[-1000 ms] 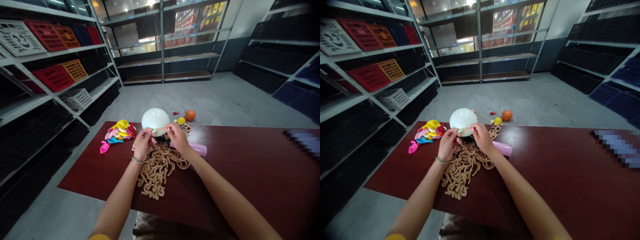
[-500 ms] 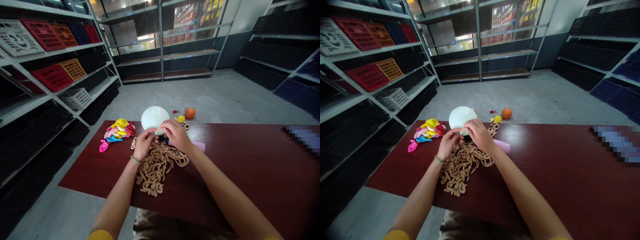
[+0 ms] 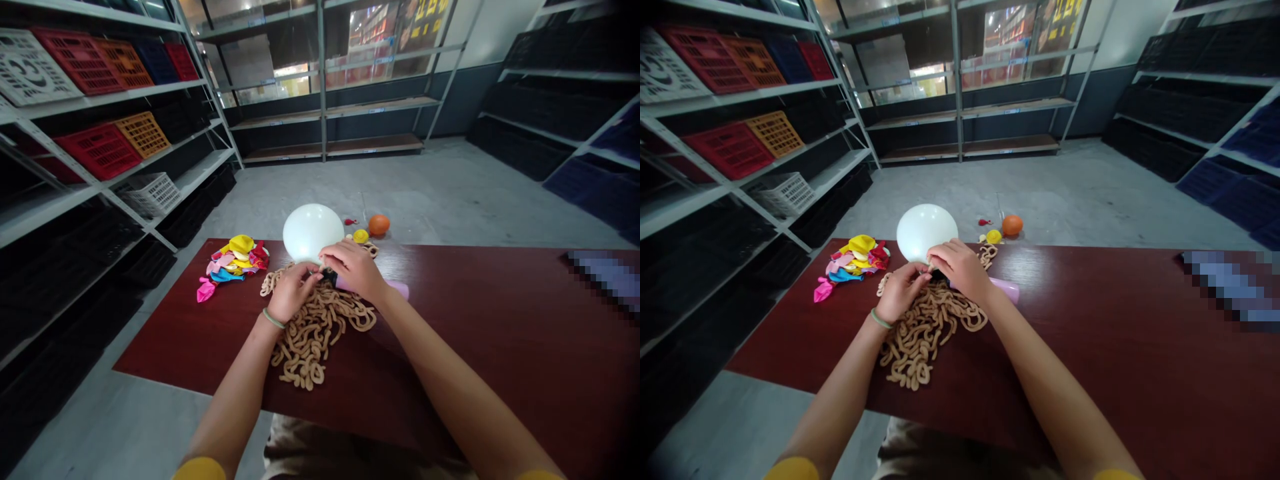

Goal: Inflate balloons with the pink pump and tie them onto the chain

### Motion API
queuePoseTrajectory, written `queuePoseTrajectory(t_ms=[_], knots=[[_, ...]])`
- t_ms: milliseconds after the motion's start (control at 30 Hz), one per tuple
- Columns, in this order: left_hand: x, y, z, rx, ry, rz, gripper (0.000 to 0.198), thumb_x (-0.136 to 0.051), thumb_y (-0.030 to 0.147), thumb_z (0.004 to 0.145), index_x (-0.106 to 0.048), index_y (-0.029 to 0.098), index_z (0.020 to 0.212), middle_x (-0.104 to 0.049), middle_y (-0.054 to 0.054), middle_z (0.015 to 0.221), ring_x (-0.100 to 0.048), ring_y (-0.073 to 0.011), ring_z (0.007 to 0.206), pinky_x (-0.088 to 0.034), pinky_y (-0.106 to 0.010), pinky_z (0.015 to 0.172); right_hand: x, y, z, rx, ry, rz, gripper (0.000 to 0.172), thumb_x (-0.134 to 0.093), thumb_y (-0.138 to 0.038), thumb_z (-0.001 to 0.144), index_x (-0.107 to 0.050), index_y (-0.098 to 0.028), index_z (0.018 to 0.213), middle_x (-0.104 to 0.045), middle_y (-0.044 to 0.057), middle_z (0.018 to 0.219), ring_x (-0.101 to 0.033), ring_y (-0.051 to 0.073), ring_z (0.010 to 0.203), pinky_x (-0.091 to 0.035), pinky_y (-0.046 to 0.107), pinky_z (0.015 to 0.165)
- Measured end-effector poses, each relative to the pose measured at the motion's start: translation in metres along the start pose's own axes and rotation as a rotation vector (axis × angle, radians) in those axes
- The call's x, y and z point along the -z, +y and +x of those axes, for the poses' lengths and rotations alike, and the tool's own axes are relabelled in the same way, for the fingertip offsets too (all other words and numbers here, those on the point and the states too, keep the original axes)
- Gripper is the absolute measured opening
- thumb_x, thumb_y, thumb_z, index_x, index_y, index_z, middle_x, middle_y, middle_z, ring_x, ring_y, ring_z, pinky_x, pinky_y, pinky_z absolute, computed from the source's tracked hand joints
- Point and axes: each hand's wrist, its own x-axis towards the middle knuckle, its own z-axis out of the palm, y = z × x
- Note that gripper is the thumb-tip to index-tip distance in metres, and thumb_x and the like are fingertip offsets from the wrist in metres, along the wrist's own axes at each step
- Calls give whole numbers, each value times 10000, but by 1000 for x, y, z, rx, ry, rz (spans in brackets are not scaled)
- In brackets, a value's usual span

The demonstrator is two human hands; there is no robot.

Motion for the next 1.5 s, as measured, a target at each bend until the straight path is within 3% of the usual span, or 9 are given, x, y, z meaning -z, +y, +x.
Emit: queuePoseTrajectory(t_ms=[200,333,467,667,767,900,1200,1500], knots=[[-1,-3,-3,-178,84,433,219,-611,369,881,-621,163,808,-633,-48,705,-583,-168,665,-407,-266,625,-9,-7,-2,38,-82,40,153,-495,-258,967,-646,-238,949,-696,0,883,-565,162,824,-432,304,774],[0,-2,-4,-209,122,451,237,-515,302,938,-639,157,797,-654,-58,717,-591,-160,673,-397,-263,625,-5,-12,2,10,-144,100,117,-523,-277,953,-618,-240,1010,-683,15,956,-567,172,883,-449,324,819],[1,3,-3,-44,122,199,336,-490,348,950,-662,161,731,-648,-36,672,-578,-138,644,-409,-249,627,3,-6,4,-62,-138,121,148,-529,-245,937,-571,-228,1079,-648,43,977,-560,186,915,-455,332,802],[-6,-1,1,338,160,-531,325,-593,443,874,-707,149,798,-680,-30,710,-596,-126,609,-478,-252,619,7,-3,5,14,-162,-45,116,-470,-236,962,-573,-217,910,-609,32,866,-507,190,874,-415,346,810],[-9,-4,3,425,189,-745,287,-682,429,805,-710,144,824,-686,-33,758,-604,-114,618,-503,-252,642,7,-11,5,13,-179,-83,144,-459,-238,966,-580,-217,891,-605,36,853,-502,192,876,-409,346,808],[-9,-4,4,442,187,-811,275,-731,410,758,-691,146,822,-660,-15,752,-595,-98,615,-510,-243,655,8,-14,6,-1,-220,-94,133,-489,-216,948,-595,-216,868,-603,35,847,-503,190,880,-418,343,805],[-6,3,1,253,107,-465,241,-668,398,817,-677,170,894,-661,-2,727,-599,-125,655,-472,-230,652,8,-8,7,-29,-138,11,166,-471,-215,959,-637,-226,959,-563,45,967,-537,171,934,-442,333,848],[-3,2,-6,-7,136,222,83,-630,247,837,-661,208,902,-634,27,661,-565,-106,581,-410,-205,591,12,-13,6,-22,-291,-28,214,-441,-196,958,-652,-215,929,-548,53,986,-527,164,924,-441,324,839]])
